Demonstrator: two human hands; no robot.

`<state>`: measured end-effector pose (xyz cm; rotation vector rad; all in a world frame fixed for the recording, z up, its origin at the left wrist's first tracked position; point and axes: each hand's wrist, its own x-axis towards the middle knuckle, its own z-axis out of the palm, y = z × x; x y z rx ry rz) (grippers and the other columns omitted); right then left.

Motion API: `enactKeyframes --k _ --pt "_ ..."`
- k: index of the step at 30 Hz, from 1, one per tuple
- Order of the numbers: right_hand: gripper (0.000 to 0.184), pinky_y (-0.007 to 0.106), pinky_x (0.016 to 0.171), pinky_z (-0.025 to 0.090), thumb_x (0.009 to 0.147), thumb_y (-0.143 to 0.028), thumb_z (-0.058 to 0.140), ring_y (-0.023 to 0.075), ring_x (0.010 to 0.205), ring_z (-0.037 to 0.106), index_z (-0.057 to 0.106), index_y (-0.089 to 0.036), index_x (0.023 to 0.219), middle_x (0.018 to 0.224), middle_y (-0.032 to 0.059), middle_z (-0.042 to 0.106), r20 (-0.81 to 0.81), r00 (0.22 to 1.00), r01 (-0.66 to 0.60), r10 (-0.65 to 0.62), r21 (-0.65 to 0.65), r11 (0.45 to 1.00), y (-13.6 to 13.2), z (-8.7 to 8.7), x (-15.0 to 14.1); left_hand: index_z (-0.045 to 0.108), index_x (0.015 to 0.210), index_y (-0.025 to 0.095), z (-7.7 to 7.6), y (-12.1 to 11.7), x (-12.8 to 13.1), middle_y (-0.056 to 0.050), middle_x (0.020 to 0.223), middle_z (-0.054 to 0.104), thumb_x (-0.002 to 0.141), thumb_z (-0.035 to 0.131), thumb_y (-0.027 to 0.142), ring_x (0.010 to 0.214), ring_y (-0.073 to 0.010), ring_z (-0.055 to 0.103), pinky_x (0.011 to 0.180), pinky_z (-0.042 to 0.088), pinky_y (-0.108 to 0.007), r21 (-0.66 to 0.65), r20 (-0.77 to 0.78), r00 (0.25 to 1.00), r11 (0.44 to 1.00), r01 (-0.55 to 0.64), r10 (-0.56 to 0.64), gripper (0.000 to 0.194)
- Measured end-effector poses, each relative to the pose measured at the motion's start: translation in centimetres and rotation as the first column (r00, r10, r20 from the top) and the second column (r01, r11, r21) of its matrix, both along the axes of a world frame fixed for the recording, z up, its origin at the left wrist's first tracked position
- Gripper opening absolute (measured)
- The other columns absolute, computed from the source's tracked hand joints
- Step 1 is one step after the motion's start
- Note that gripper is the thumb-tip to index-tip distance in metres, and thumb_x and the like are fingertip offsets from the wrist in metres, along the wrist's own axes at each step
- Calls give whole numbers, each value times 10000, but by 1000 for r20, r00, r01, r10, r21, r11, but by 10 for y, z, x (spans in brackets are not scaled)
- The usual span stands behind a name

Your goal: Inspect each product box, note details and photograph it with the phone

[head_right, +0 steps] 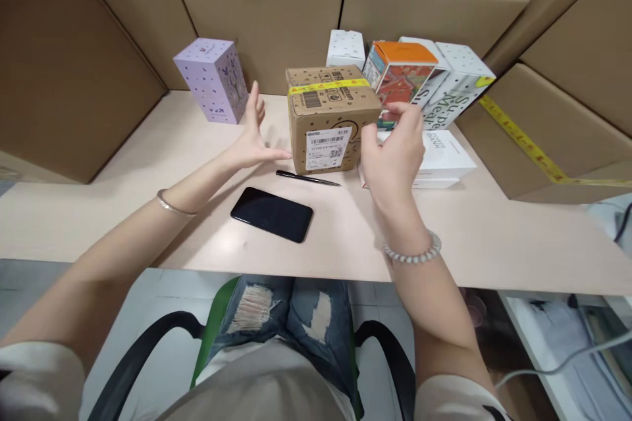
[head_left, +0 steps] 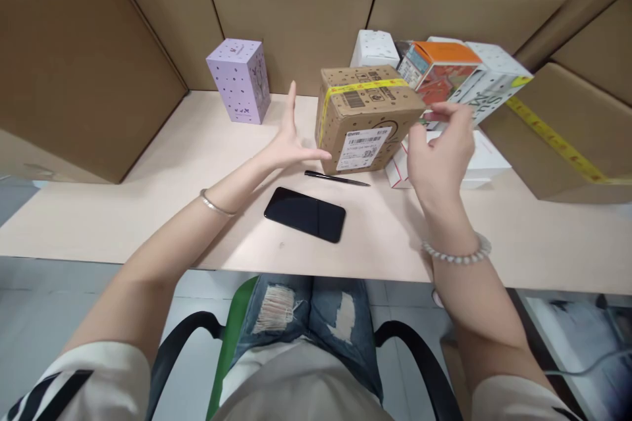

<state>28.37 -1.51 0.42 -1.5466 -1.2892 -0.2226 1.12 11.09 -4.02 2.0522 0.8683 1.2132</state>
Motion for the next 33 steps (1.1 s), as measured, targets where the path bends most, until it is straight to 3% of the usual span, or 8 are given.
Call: enactKeyframes --k 3,6,10,17,21,27,31,33 --pt "238 625 1068 565 947 -411 602 340 1034 729 697 -250 1094 1107 139 780 -47 997 -58 53 -131 990 13 -7 6 302 1707 277 -4 18 23 -204 1831 240 310 1070 713 1746 -433 209 1391 226 -638 16 4 992 992 124 -124 1652" --pt "282 574 1020 609 959 -418 599 322 1006 738 763 -221 1077 1064 139 768 -61 985 -170 164 -124 978 14 -13 -5 326 1684 283 -1 17 36 -194 1775 389 385 1021 753 1700 -396 355 1390 281 -609 13 119 976 983 181 -181 1546" --pt "531 548 938 653 1000 -531 570 300 988 731 748 -243 1410 1133 115 669 -83 945 -320 315 -56 946 8 -17 -19 451 1571 287 15 -11 28 -165 1591 616 518 979 765 1630 -355 482 1389 361 -539 -10 273 955 992 122 -115 1272" --pt "680 673 1278 463 1038 -696 496 378 1537 523 562 -378 1635 1512 110 621 103 876 -472 471 -14 882 1 -8 -24 638 1270 254 37 -76 11 -137 1405 742 734 925 712 1484 -370 635 1278 523 -564 -116 374 924 985 126 -74 762" --pt "709 622 1331 427 1043 -754 442 341 1619 478 541 -374 1633 1677 70 564 8 830 -558 558 -3 830 -3 -6 -36 608 1370 257 35 -95 3 -155 1508 689 759 925 683 1407 -377 690 1191 590 -550 -163 391 920 982 98 -27 809" --pt "707 634 1311 449 1029 -768 473 346 1546 574 614 -326 1563 1600 104 647 -156 813 -559 560 56 827 2 -11 -34 436 1620 392 34 -93 -15 -102 1654 579 669 915 776 1538 -412 580 1138 618 -519 -219 239 971 974 52 2 1132" --pt "641 654 1351 378 1020 -754 513 338 1649 447 680 -344 1483 1633 88 607 -154 861 -481 485 65 874 1 -9 -31 440 1645 405 35 -92 -18 -75 1698 547 712 848 822 1545 -415 569 1147 607 -523 -151 208 978 987 53 -20 1100" --pt "613 645 1350 390 1033 -735 489 322 1622 494 677 -353 1473 1593 76 642 -232 827 -505 512 97 858 1 -8 -30 454 1649 410 36 -94 -19 -59 1731 516 746 791 860 1568 -423 539 1205 559 -560 -82 171 985 996 27 -13 1063"
